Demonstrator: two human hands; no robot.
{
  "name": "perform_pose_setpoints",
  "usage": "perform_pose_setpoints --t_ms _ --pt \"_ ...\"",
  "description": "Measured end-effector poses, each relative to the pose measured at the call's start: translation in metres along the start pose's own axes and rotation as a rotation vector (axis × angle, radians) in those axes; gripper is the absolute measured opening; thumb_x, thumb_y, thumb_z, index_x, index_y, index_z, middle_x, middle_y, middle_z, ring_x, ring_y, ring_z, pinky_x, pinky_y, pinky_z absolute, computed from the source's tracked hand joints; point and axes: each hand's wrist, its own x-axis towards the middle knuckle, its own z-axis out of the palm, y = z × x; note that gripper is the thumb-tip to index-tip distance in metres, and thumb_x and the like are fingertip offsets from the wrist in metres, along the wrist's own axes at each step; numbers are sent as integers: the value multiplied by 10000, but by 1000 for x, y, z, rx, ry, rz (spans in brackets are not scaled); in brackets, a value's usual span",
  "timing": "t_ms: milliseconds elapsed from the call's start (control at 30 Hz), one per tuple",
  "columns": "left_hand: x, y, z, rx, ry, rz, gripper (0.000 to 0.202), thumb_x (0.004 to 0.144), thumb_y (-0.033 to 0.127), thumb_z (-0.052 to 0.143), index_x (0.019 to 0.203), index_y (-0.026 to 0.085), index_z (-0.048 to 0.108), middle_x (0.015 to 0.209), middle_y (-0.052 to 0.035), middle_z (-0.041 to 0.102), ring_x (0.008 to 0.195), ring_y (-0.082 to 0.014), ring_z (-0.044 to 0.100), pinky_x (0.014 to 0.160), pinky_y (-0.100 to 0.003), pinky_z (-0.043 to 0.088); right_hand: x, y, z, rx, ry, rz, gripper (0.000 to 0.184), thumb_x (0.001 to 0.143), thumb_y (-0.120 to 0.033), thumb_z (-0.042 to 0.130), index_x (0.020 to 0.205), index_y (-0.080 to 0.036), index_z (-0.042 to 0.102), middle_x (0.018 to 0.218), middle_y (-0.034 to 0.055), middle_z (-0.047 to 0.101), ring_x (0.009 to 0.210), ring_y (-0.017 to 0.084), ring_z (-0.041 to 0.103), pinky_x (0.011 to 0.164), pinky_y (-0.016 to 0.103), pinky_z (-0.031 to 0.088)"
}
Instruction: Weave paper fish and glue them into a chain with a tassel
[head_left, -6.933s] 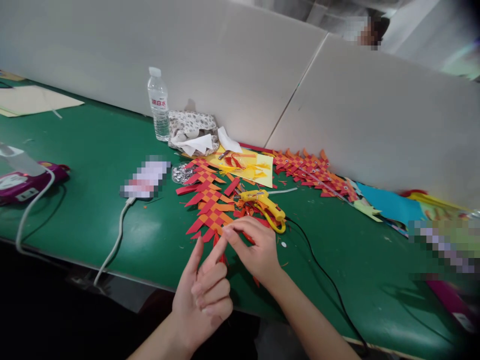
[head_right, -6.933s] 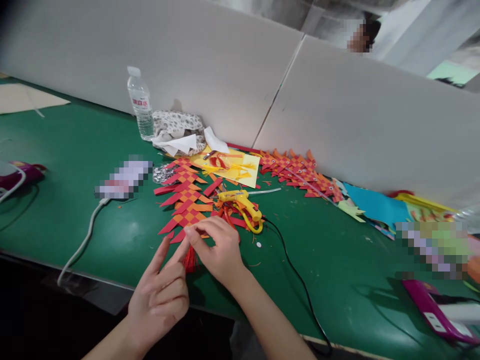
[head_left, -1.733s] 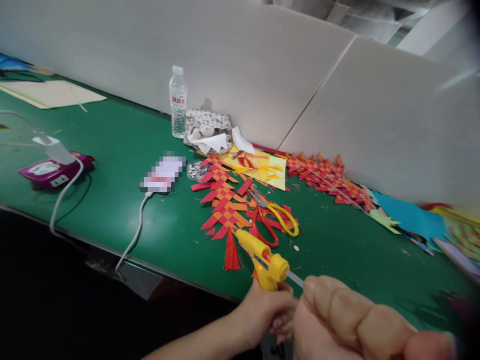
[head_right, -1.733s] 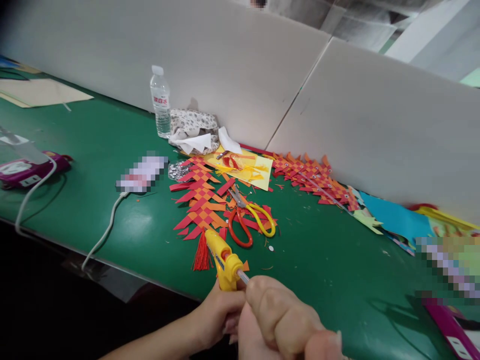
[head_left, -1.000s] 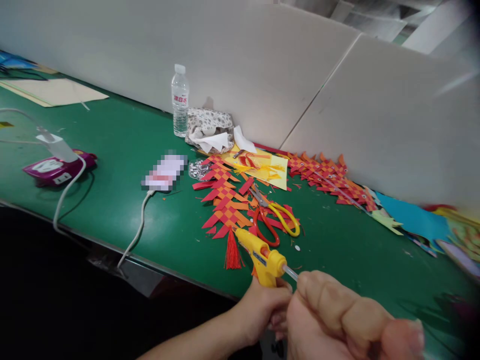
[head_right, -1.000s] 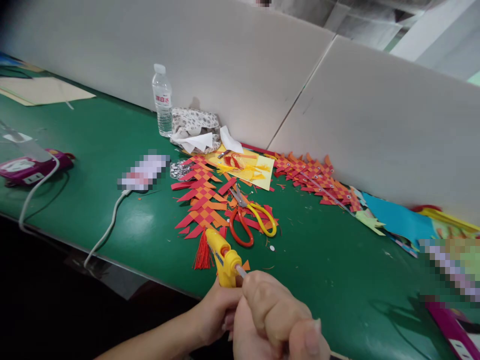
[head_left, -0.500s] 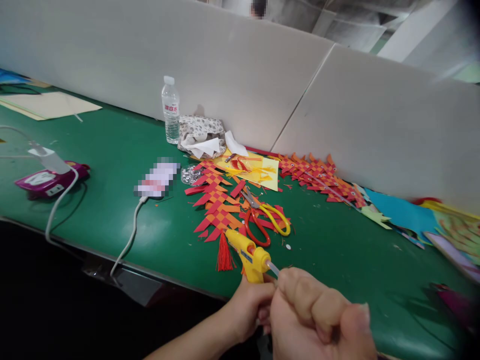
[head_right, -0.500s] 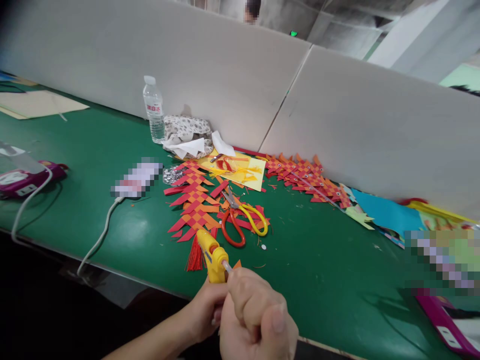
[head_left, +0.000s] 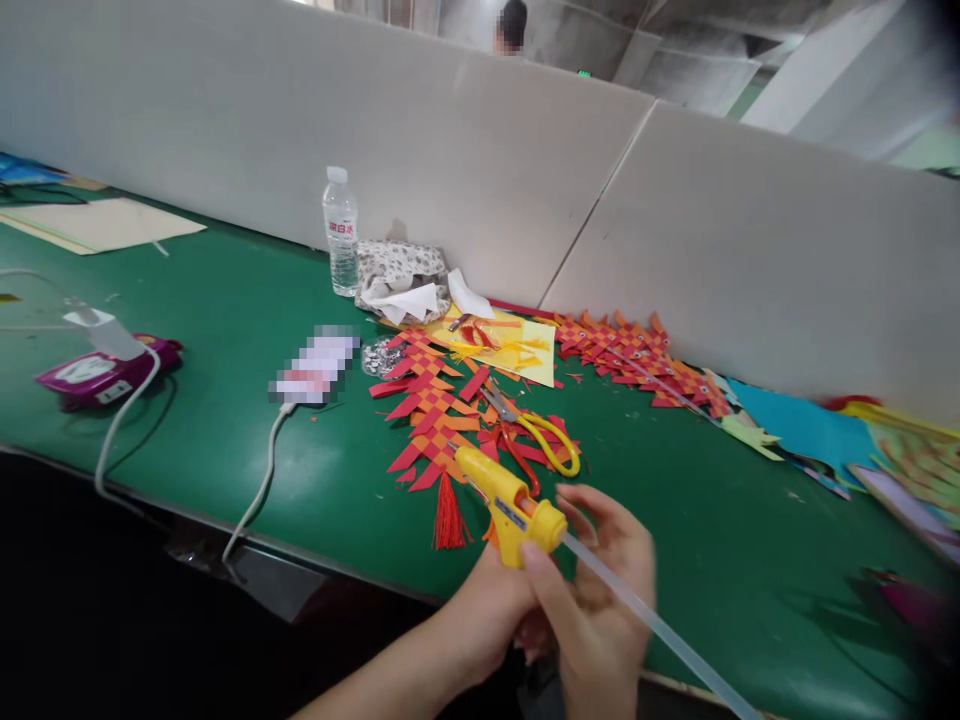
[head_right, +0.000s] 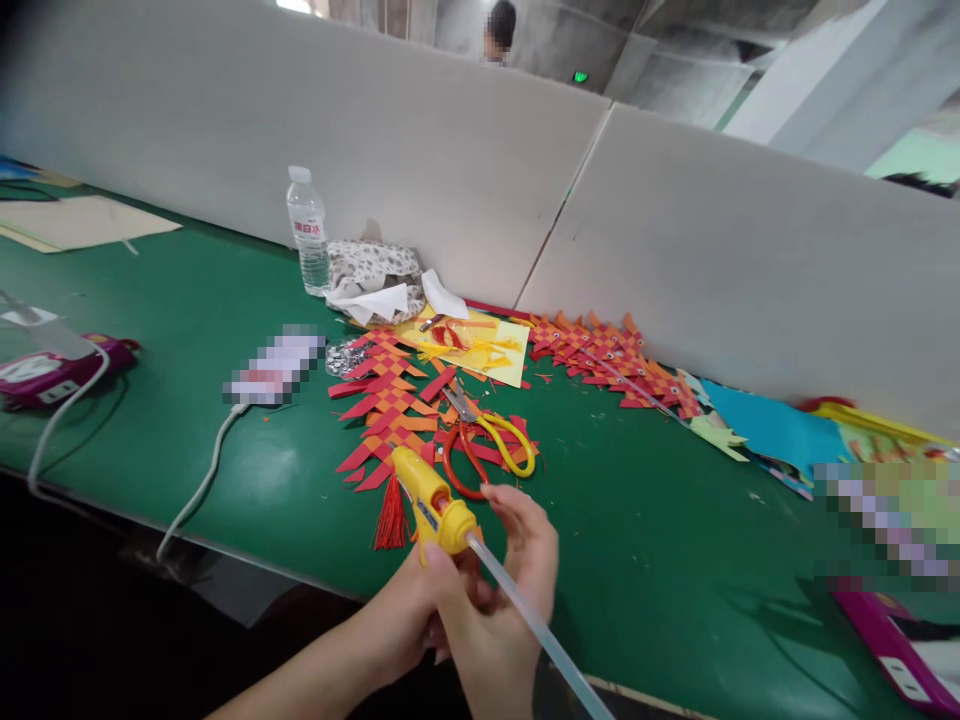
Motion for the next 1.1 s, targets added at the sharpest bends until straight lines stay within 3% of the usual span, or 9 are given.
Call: perform_pose_setpoints --t_ms 133,233,400,533,600,667,767,967,1100 --pt "2 0 -1 4 61 -30 275 589 372 610 645 190 413 372 115 308 294 -21 217 307 -163 172 10 7 -5 -206 -454 275 332 754 -352 606 1052 -206 585 1010 77 633 947 251 586 825 369 461" --pt "5 0 -4 -10 105 35 269 534 228 635 733 167 464 466 96 377 363 -26 290 348 -160 206 19 -1 -2 -223 -585 287 282 799 -355 560 1021 -195 624 1008 68 654 960 245 585 848 351 454" --pt "2 9 -6 -63 16 87 407 478 36 602 870 127 545 692 13 549 624 -88 509 541 -181 379 28 -6 -1 -57 -564 398 346 819 -411 537 1063 -176 609 992 88 662 868 229 613 774 332 483" --pt "-13 11 -11 8 -95 105 525 554 82 653 1053 180 525 1036 -47 558 965 -166 519 774 -253 417 47 1 -12 78 -421 495 404 813 -475 526 1084 -179 572 878 86 673 721 201 624 590 280 482" --pt "-26 13 -15 172 -65 127 625 590 119 678 1169 237 473 1187 -55 509 1060 -182 489 833 -278 406 66 6 -16 78 -396 455 382 806 -482 534 1016 -167 587 779 69 665 683 180 604 595 264 464" --pt "-41 19 -21 391 -37 180 491 710 182 628 1177 249 490 1200 -61 529 1095 -186 489 896 -311 385 87 12 -16 31 -437 441 360 811 -483 524 973 -169 591 679 35 637 600 145 560 560 242 430" --pt "-58 39 -36 779 110 338 135 838 255 503 851 201 626 837 -31 649 849 -159 590 812 -292 418 115 24 -10 32 -552 417 343 809 -486 521 988 -196 564 692 4 618 527 108 493 506 226 380" --pt "-60 73 -88 1342 487 850 146 825 164 495 904 206 611 901 -42 639 874 -177 571 778 -297 434 127 43 -4 -100 -879 362 388 805 -543 487 857 -172 588 656 8 577 494 103 417 468 242 319" --pt "-52 75 -112 1652 464 936 322 833 66 391 899 243 652 1101 -47 610 1051 -201 518 881 -365 412 121 49 -5 -254 -945 244 503 835 -579 396 626 -158 576 501 -19 441 458 91 350 451 243 255"
